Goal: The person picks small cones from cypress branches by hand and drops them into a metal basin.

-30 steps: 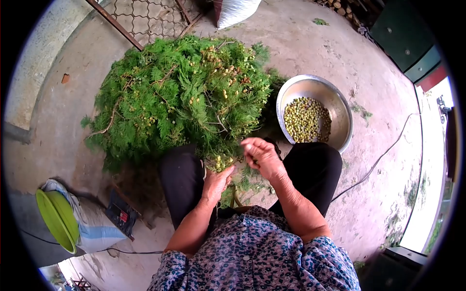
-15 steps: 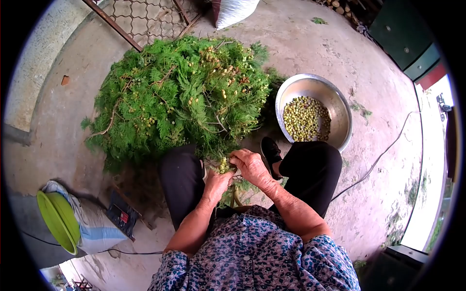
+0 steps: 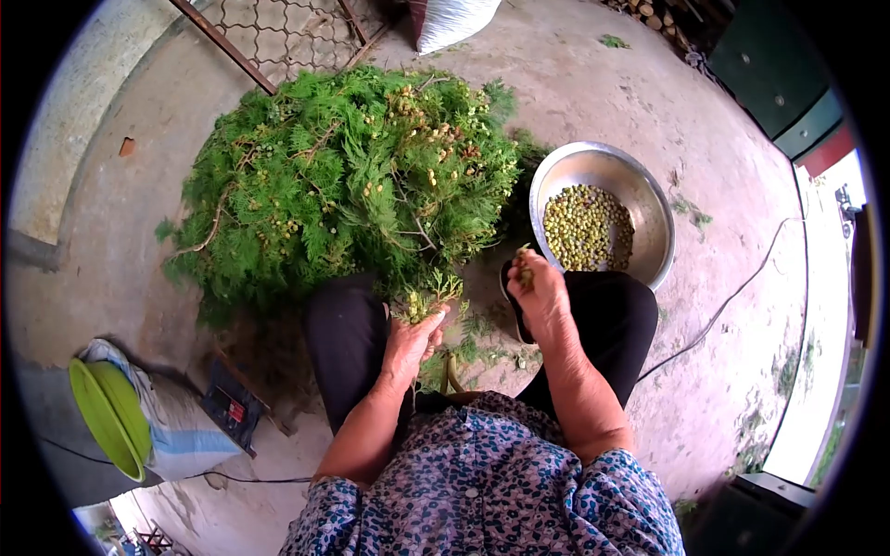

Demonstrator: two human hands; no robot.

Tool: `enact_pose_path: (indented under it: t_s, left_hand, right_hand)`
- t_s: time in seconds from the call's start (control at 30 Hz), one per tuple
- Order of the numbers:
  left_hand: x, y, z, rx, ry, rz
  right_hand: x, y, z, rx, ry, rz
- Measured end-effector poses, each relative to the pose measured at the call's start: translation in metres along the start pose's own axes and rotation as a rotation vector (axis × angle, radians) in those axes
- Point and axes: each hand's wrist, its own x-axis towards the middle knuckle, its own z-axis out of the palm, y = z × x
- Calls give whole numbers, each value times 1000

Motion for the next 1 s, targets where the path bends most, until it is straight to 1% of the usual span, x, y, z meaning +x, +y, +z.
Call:
enact_pose_path:
  t_s: [0.03,0.07,0.1,0.13,0.17,0.2,0.23,0.27,0.33,0.37,0.4,0.47,0.5,0.53,0.6,0.67,0.73,0.8,0.83,0.87,0.93,0.97,1.0]
  left_hand:
    - [0,-1,2,-10,5,4]
    - [-1,-3,4,-16,7,7]
    - [-8,3,8,-18,3,30]
    - [-7,3,8,-15,2,30]
    - [-7,2,8,3,-56,25]
    - [-7,1,8,20,-115,20]
    - [-6,-1,6,-21,-158,39]
    - [-4,0,4,-21,-159,41]
    - [-2,1,1,-7,-289,56]
    - [-3,0,0,-8,-287,55]
    - [-3,-2,0,-57,-290,84]
    - [-3,-5,0,-105,-291,106]
    - [-2,-4,-1,-125,-274,113]
    - [-2,-4,-2,-146,-253,117]
    - [1,-4,0,-177,-158,122]
    - [6,-7,-3,-187,-173,152]
    - [7,-10,-4,-198,-200,126]
    - [5,-9,1,-197,-169,129]
    - [3,-4,1,-183,-209,117]
    - [1,-2,3,-185,-205,117]
    - [-2,0,6,-124,-210,134]
    - [-2,1,7,-29,-210,167]
    - [0,0,7,23,-227,159]
  right_hand:
    - [6,-10,-3,129,47,1]
    - [18,-21,-9,257,103,-48]
    - [23,-35,-13,422,68,-123]
    - [14,-52,-2,470,94,-301]
    - [23,-68,-15,565,45,-325]
    - [14,-85,-6,674,138,-336]
    - [27,-93,-27,754,30,-308]
    - [38,-101,-47,831,-80,-278]
    - [27,-106,-42,860,-87,-327]
    - [25,-104,-37,792,86,-391]
    - [23,-97,-32,671,91,-441]
    - [25,-77,-31,474,-51,-406]
    - [6,-67,-13,421,-107,-358]
    - [2,-56,-7,341,-94,-309]
    - [-14,-33,7,143,-215,-273]
    - [-23,-11,19,-1,-339,-236]
    - [-40,2,38,-228,-368,-202]
    - [-45,16,43,-510,-496,-252]
    - [-47,21,46,-601,-513,-252]
    - [-48,23,46,-817,-500,-212]
    - [-50,35,51,-1104,-600,-588]
    - [-53,36,53,-1233,-638,-743]
    - [-51,43,52,-1244,-652,-765]
